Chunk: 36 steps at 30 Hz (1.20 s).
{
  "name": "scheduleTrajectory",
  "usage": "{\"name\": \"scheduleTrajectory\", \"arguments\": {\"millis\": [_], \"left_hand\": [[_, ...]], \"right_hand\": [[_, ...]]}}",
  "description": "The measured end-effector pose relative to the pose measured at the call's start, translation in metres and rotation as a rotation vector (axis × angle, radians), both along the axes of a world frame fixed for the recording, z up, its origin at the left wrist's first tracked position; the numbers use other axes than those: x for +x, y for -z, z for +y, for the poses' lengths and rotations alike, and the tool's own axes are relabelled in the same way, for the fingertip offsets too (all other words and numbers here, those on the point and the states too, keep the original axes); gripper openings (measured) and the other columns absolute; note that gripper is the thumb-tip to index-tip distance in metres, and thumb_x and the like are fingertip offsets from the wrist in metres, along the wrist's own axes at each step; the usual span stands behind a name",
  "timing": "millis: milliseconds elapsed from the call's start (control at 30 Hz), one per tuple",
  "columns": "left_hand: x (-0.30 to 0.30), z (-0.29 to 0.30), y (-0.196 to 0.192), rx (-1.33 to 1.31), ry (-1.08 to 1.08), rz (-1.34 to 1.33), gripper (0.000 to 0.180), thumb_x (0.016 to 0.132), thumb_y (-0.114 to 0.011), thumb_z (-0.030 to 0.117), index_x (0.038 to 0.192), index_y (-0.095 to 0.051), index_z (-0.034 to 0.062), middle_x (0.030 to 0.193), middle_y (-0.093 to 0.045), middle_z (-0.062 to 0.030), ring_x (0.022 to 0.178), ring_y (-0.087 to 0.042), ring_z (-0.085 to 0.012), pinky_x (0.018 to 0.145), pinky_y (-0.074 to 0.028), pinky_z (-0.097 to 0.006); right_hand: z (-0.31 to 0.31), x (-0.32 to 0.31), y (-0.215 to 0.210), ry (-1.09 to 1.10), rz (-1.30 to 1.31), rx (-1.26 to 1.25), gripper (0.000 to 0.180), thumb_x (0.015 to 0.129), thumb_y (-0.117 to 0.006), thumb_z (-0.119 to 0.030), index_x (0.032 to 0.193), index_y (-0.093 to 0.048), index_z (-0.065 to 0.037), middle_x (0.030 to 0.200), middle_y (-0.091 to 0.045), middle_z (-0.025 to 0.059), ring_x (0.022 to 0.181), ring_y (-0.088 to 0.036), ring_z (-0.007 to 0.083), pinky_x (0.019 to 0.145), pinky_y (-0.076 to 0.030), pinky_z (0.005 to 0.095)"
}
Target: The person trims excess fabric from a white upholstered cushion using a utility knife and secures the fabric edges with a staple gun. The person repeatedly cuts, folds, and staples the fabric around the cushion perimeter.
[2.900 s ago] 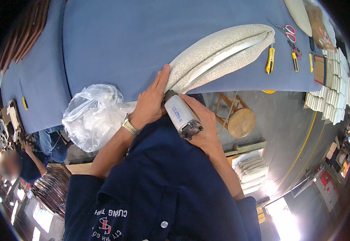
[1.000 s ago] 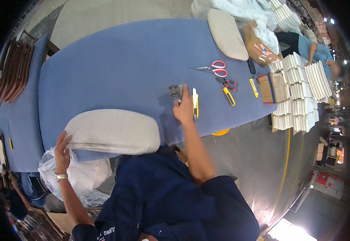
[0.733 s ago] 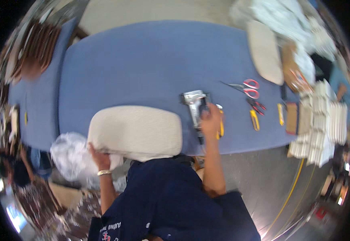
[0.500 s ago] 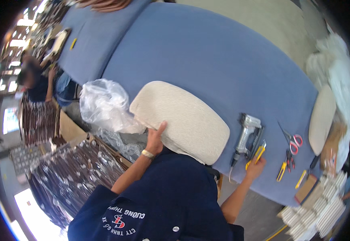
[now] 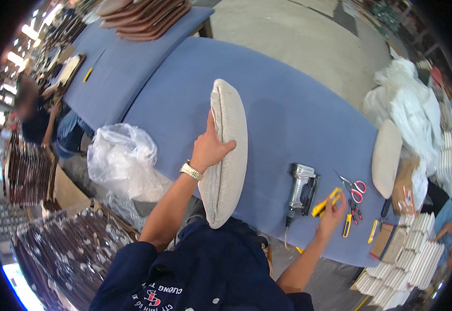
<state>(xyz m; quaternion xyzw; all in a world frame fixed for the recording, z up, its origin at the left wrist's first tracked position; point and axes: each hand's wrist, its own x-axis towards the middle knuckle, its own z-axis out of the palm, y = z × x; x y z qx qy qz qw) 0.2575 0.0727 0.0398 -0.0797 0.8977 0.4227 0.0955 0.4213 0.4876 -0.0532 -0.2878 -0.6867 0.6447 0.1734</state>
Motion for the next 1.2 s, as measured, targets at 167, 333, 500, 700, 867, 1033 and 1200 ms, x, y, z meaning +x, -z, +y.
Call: {"name": "scheduleTrajectory", "arguments": {"millis": [167, 333, 500, 700, 867, 1033, 1200], "left_hand": [[-0.028, 0.037, 0.019, -0.099, 0.073, -0.038, 0.113, 0.081, -0.074, 0.042, 0.163, -0.01, -0.0028, 0.105, -0.073, -0.0303, 0.09, -0.073, -0.0455, 0.083, -0.058, -0.05], [-0.034, 0.045, 0.032, -0.19, 0.051, 0.155, 0.103, 0.09, -0.07, 0.05, 0.163, -0.018, 0.0004, 0.128, -0.062, -0.0322, 0.105, -0.069, -0.0456, 0.086, -0.057, -0.051], [-0.077, 0.037, 0.047, -0.127, -0.054, 0.495, 0.068, 0.095, -0.071, 0.037, 0.148, -0.047, -0.0001, 0.135, -0.057, -0.0256, 0.119, -0.06, -0.0405, 0.097, -0.052, -0.048], [-0.113, 0.05, 0.047, -0.031, -0.212, 0.586, 0.029, 0.09, -0.078, 0.025, 0.103, -0.068, 0.001, 0.125, -0.066, -0.0172, 0.11, -0.065, -0.0339, 0.095, -0.053, -0.044], [-0.123, 0.066, 0.054, 0.229, -0.31, 0.51, 0.021, 0.089, -0.079, 0.019, 0.087, -0.068, 0.0005, 0.111, -0.074, -0.0131, 0.094, -0.07, -0.0253, 0.085, -0.055, -0.038], [-0.127, 0.072, 0.072, 0.509, -0.397, 0.445, 0.02, 0.091, -0.076, 0.015, 0.081, -0.066, 0.0005, 0.109, -0.075, -0.0096, 0.082, -0.07, -0.0184, 0.075, -0.055, -0.032], [-0.127, 0.065, 0.074, 0.586, -0.417, 0.418, 0.019, 0.091, -0.075, 0.014, 0.081, -0.067, -0.0006, 0.111, -0.075, -0.0106, 0.083, -0.069, -0.016, 0.077, -0.055, -0.031]], "right_hand": [[-0.06, -0.075, -0.046, -0.166, 0.338, -0.583, 0.044, 0.105, -0.062, -0.013, 0.146, -0.051, -0.003, 0.137, -0.062, 0.0185, 0.112, -0.07, 0.0286, 0.087, -0.062, 0.0402], [-0.115, -0.137, -0.063, -0.34, 0.513, -0.688, 0.056, 0.102, -0.068, -0.026, 0.148, -0.048, -0.002, 0.129, -0.069, 0.0169, 0.109, -0.071, 0.0274, 0.09, -0.06, 0.0385], [-0.16, -0.191, -0.065, -0.449, 0.668, -0.551, 0.044, 0.101, -0.071, -0.029, 0.133, -0.056, -0.003, 0.094, -0.068, 0.0066, 0.086, -0.065, 0.0166, 0.081, -0.054, 0.0335], [-0.184, -0.226, -0.077, -0.395, 0.532, -0.281, 0.038, 0.102, -0.067, -0.02, 0.132, -0.054, -0.002, 0.094, -0.065, 0.0066, 0.087, -0.062, 0.0115, 0.071, -0.053, 0.0266], [-0.204, -0.253, -0.088, -0.544, 0.486, -0.079, 0.044, 0.101, -0.065, -0.014, 0.141, -0.053, 0.002, 0.113, -0.071, 0.014, 0.099, -0.069, 0.0184, 0.088, -0.057, 0.033], [-0.204, -0.267, -0.065, -0.508, 0.522, 0.314, 0.034, 0.092, -0.076, -0.01, 0.124, -0.066, -0.001, 0.109, -0.075, 0.011, 0.096, -0.071, 0.0159, 0.085, -0.056, 0.0284], [-0.206, -0.264, -0.069, -0.611, 0.466, 0.368, 0.033, 0.091, -0.071, -0.002, 0.124, -0.067, 0.001, 0.114, -0.073, 0.0118, 0.102, -0.069, 0.0164, 0.091, -0.054, 0.0295]]}}
